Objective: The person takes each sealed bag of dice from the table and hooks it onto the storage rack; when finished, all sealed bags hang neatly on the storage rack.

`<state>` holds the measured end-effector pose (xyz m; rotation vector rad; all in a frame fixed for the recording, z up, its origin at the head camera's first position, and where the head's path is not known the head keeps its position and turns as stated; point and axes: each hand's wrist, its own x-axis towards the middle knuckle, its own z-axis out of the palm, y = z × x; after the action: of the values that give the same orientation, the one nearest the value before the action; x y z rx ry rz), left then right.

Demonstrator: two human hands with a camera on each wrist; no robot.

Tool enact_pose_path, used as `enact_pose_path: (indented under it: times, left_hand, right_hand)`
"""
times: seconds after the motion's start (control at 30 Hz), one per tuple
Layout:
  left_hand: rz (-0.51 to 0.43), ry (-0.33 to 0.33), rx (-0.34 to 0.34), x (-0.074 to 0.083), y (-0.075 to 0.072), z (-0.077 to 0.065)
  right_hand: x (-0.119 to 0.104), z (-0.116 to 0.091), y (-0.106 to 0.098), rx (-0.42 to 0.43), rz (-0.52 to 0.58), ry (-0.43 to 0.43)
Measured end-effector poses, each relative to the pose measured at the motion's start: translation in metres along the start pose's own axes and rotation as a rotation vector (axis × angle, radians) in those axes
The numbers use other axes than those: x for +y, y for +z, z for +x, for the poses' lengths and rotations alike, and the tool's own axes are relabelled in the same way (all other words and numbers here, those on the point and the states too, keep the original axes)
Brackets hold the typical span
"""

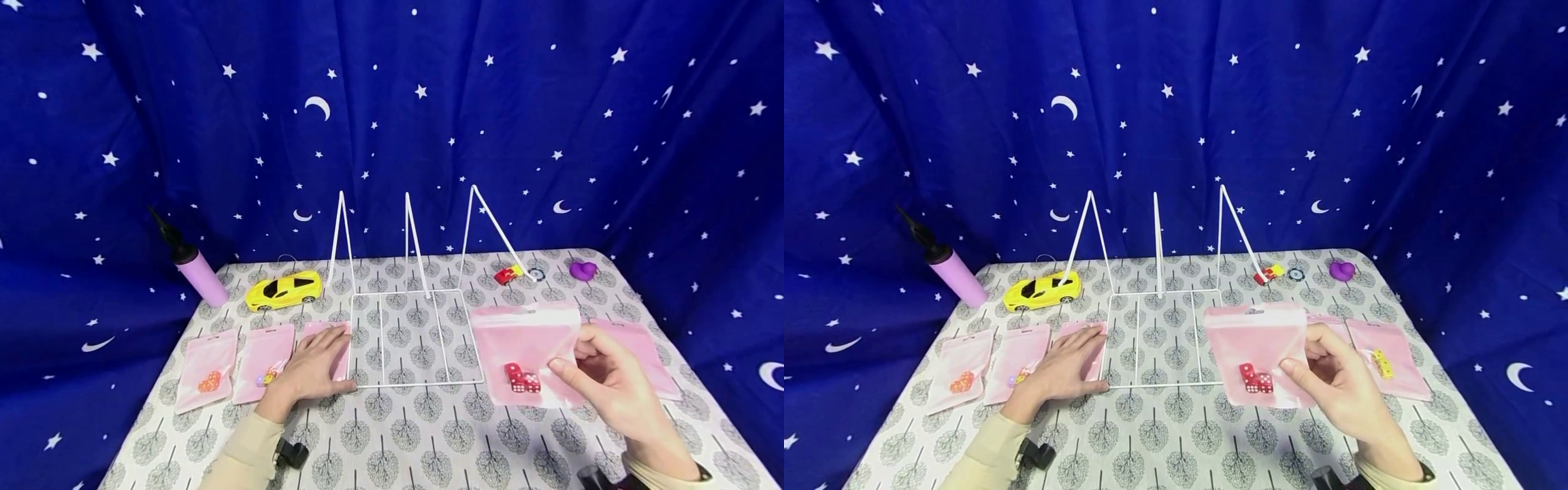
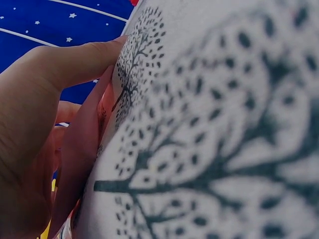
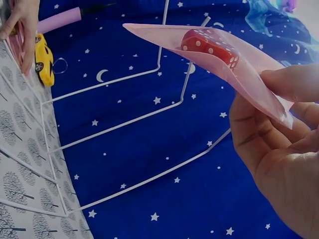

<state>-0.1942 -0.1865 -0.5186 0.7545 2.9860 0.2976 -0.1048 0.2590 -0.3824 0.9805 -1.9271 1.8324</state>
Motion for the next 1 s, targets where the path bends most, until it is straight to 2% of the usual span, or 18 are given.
enact_pose_path:
  times: [0.57,0.77,1.0]
  left_hand:
    - [0.011,-0.002,-0.014,0.001,-0.001,0.000]
    - [0.010,0.003,-0.017,0.001,-0.002,0.002]
    - [0.012,-0.003,-0.022,0.001,-0.002,0.001]
  right_hand:
    - [0.007,0.015,-0.006,0.019,0.122,-0.089]
    - [0.010,0.014,-0.007,0.078,0.134,-0.015]
    - [0.016,0.016,-0.010,0.062,0.174,-0.023]
